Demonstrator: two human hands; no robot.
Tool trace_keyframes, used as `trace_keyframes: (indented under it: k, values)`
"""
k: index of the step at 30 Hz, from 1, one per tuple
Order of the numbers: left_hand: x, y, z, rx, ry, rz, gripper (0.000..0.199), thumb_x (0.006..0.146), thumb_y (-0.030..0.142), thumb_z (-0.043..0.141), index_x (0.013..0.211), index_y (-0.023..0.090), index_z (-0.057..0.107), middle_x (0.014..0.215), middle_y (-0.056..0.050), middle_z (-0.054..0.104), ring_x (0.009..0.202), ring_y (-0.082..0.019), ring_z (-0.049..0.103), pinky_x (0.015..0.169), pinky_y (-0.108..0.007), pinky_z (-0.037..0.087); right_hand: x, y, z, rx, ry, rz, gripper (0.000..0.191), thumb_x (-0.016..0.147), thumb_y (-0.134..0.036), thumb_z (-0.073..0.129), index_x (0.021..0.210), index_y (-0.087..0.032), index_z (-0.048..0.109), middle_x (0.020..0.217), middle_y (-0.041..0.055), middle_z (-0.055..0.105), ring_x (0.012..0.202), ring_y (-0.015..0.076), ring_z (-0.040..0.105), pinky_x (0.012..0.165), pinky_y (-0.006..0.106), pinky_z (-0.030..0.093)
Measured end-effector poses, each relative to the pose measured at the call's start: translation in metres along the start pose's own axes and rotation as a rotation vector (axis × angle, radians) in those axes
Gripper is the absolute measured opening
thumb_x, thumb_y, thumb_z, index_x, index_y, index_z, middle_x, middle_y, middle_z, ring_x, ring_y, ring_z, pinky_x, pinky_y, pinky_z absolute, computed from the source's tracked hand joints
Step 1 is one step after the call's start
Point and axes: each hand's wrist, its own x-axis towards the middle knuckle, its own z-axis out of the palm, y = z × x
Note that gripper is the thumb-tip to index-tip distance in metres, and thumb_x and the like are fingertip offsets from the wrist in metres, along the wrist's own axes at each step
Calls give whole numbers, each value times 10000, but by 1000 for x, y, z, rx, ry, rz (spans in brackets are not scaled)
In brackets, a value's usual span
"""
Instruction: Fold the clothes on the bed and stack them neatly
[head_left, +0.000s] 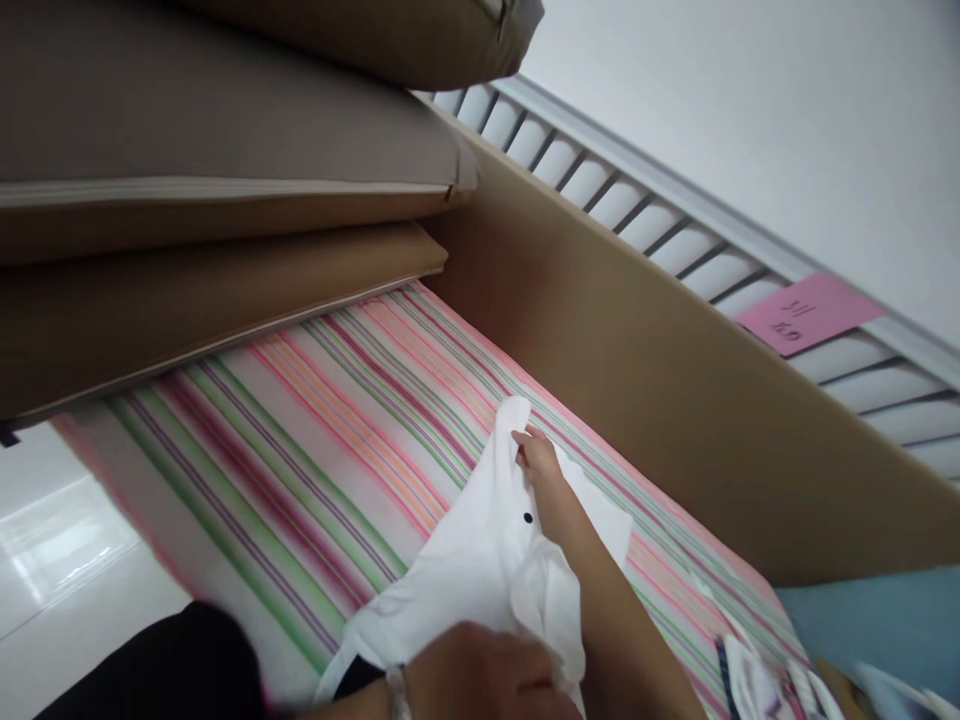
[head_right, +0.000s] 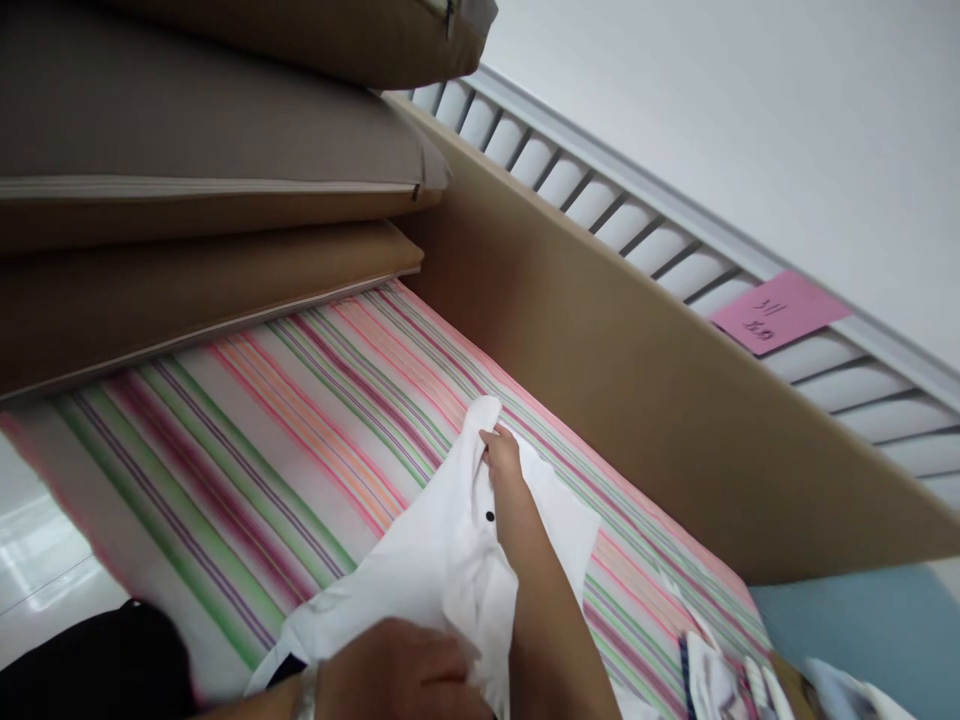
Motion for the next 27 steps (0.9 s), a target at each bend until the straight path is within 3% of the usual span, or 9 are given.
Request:
trace_keyframes:
  k: [2, 5, 9, 13, 17, 19, 21, 24, 27]
  values:
    - [-1, 0, 27, 13, -76, 11, 133, 824, 349, 546, 900, 245, 578, 735, 33, 578, 585, -76, 519, 428, -203, 290, -4, 5, -5, 4, 9, 23, 408, 686, -196, 528, 1091, -153, 525, 709, 26, 655, 601, 151, 614, 515, 245, 504]
    - [-1, -4, 50, 93, -124, -38, 117, 791, 324, 596, 858, 229, 584, 709, 26, 571, 561, -85, 524, 368, -222, 223, -6, 7, -9, -22, 31, 26, 421, 683, -223, 522, 1097, -151, 520, 740, 28, 658, 609, 150, 612, 514, 242, 494]
    - [-2, -6, 61, 27, -156, -27, 129, 797, 334, 589, 867, 226, 589, 737, 16, 587, 583, -89, 546, 376, -207, 265, -6, 7, -16, -128, 126, -18, 488, 676, -267, 514, 1147, -144, 489, 813, 40, 658, 649, 159, 612, 534, 239, 480]
    - [-5, -10, 69, -86, -212, 6, 159, 840, 290, 537, 980, 225, 575, 891, 1, 649, 768, -110, 608, 514, -172, 394, -9, 11, -29, -284, 217, -46, 524, 676, -277, 490, 1181, -137, 475, 862, 64, 653, 716, 192, 620, 633, 277, 486]
    - [0, -13, 66, -180, -293, -31, 365, 862, 290, 483, 1225, 265, 447, 1066, -18, 639, 885, -140, 617, 656, -186, 455, -20, 4, -34, -448, 285, -112, 559, 706, -249, 437, 1239, -82, 434, 1104, 172, 575, 1015, 275, 551, 878, 392, 414]
    - [2, -14, 58, -153, -312, -110, 343, 860, 280, 471, 1203, 263, 482, 1042, -26, 650, 896, -170, 617, 730, -241, 470, -30, -3, -26, -501, 260, -221, 537, 745, -272, 421, 1259, -121, 425, 1256, 156, 483, 1174, 262, 434, 987, 390, 319]
    - [2, -17, 50, -59, -263, -276, 345, 860, 288, 460, 1198, 235, 504, 1123, -69, 617, 1020, -233, 570, 845, -350, 453, -39, -7, -11, -597, 176, -383, 511, 791, -323, 403, 1272, -152, 422, 1346, 122, 409, 1259, 233, 334, 1045, 372, 238]
    - [-7, -24, 44, 44, -248, -468, 575, 797, 458, 526, 1292, 182, 432, 1369, -172, 385, 1256, -368, 332, 979, -561, 311, -43, -2, 13, -828, 30, -573, 547, 850, -417, 344, 1330, -154, 349, 1441, 114, 262, 1340, 221, 168, 1080, 410, 136]
    - [-20, -31, 47, 36, -381, -454, 581, 811, 472, 498, 1321, 211, 401, 1436, -172, 237, 1313, -393, 178, 998, -649, 196, -29, 13, 26, -946, -46, -437, 614, 861, -482, 315, 1373, -146, 269, 1470, 119, 170, 1359, 234, 74, 1081, 451, 84]
